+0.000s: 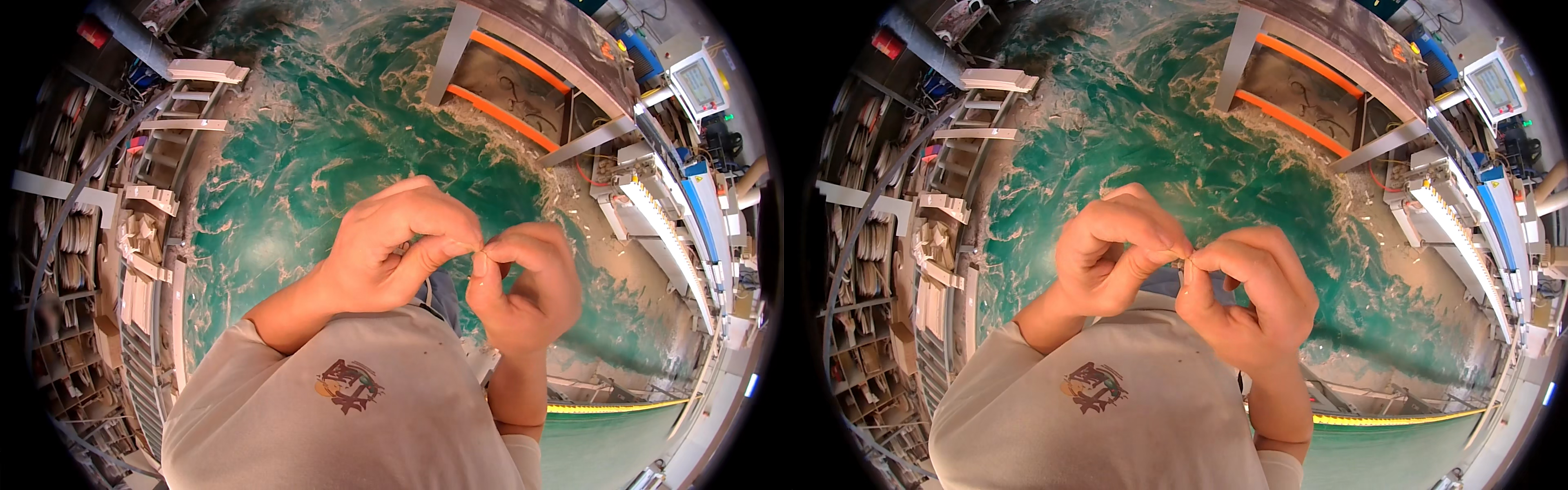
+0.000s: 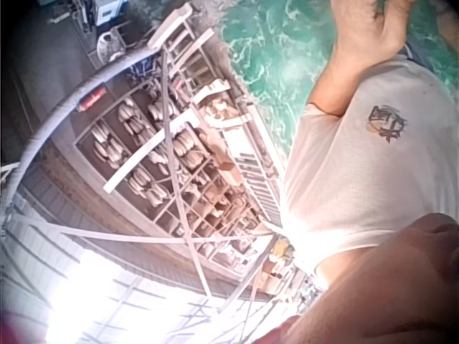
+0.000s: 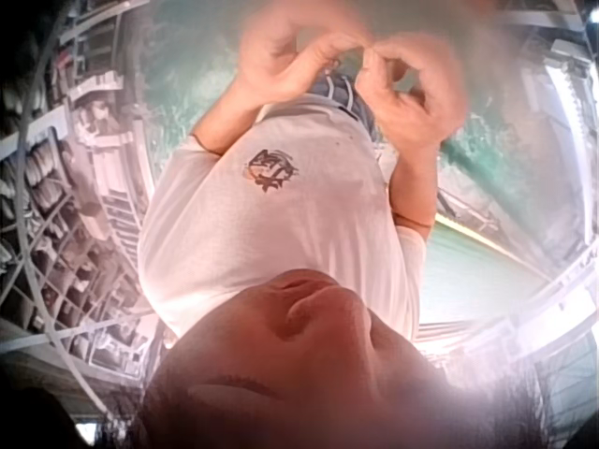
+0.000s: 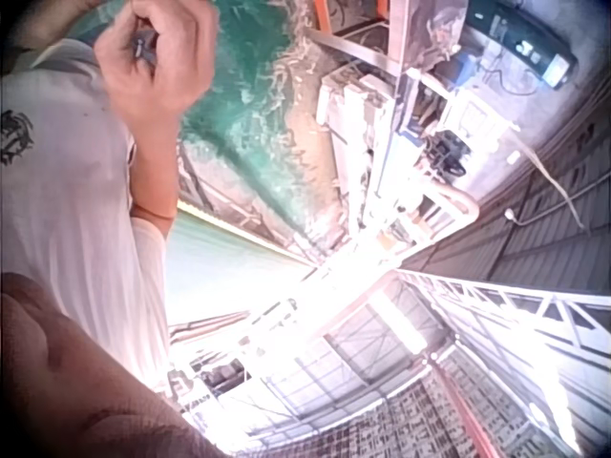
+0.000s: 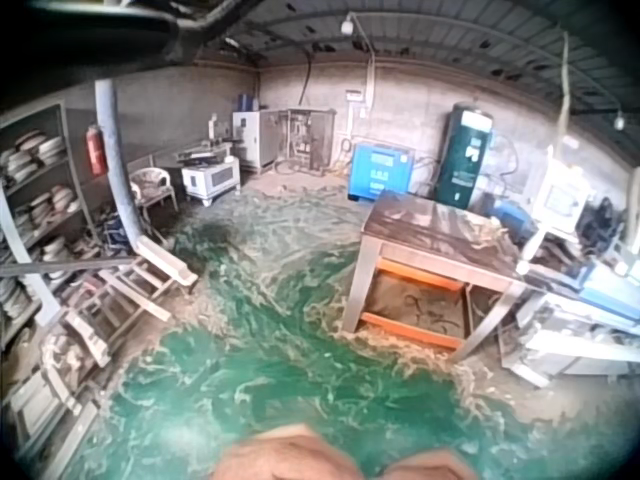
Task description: The person picks up a wood panel, carries it to a machinery line, feeds it into the machine, and then picks up another panel to repeat the process.
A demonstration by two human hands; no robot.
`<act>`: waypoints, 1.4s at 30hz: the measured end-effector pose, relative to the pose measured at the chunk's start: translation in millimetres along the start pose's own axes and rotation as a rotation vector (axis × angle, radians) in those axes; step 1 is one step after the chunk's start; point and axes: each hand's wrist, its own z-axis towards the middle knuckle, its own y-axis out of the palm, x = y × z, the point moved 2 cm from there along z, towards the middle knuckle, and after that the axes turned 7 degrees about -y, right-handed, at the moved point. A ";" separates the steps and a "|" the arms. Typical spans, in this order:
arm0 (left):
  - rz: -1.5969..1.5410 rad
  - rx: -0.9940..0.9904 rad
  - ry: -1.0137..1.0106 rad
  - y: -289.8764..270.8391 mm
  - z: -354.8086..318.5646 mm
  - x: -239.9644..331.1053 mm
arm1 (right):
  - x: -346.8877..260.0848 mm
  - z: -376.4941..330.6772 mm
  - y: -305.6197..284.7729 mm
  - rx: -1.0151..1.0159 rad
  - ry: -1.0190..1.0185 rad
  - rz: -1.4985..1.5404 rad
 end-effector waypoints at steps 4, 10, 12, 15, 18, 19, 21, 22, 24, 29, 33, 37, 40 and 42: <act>0.001 0.010 -0.027 0.3 -2.8 0.7 | 0.0 -1.0 0.7 0.000 -0.010 -0.005; 0.002 0.039 -0.068 3.0 -3.8 0.9 | 0.2 -4.1 -0.7 0.004 -0.041 -0.077; 0.005 0.037 -0.072 3.6 -3.3 0.7 | 0.4 -5.0 -1.0 0.015 -0.044 -0.102; 0.012 0.041 -0.067 5.0 -3.2 0.2 | -0.1 -4.8 -1.9 0.022 -0.036 -0.128; 0.038 0.029 -0.041 4.7 -2.4 0.6 | 0.1 -4.7 -3.1 0.013 -0.004 -0.125; 0.049 0.022 -0.031 4.7 -1.9 0.8 | 0.4 -5.0 -3.3 0.008 0.010 -0.121; 0.068 0.022 -0.026 5.6 -1.6 1.3 | 1.7 -6.1 -3.5 0.017 0.041 -0.090; 0.077 0.022 -0.020 6.0 -0.8 1.7 | 2.1 -6.3 -4.0 0.023 0.054 -0.076; 0.041 -0.022 -0.047 4.9 0.6 2.0 | 4.4 -8.8 -4.3 0.035 0.063 -0.049; -0.217 0.011 -0.242 10.5 -6.6 -2.2 | 5.8 -11.7 -1.5 0.058 0.094 0.089; -0.405 0.053 -0.366 15.6 -9.8 -1.9 | 6.4 -13.5 1.1 0.074 0.118 0.179; -0.457 0.092 -0.370 16.9 -9.7 -3.8 | 9.0 -14.0 1.8 0.084 0.095 0.186; -0.436 0.103 -0.340 15.2 -10.1 -5.2 | 7.2 -13.8 0.9 0.083 0.080 0.094; -0.361 0.111 -0.307 14.6 -9.4 -4.3 | 6.2 -14.3 2.8 0.100 0.090 0.049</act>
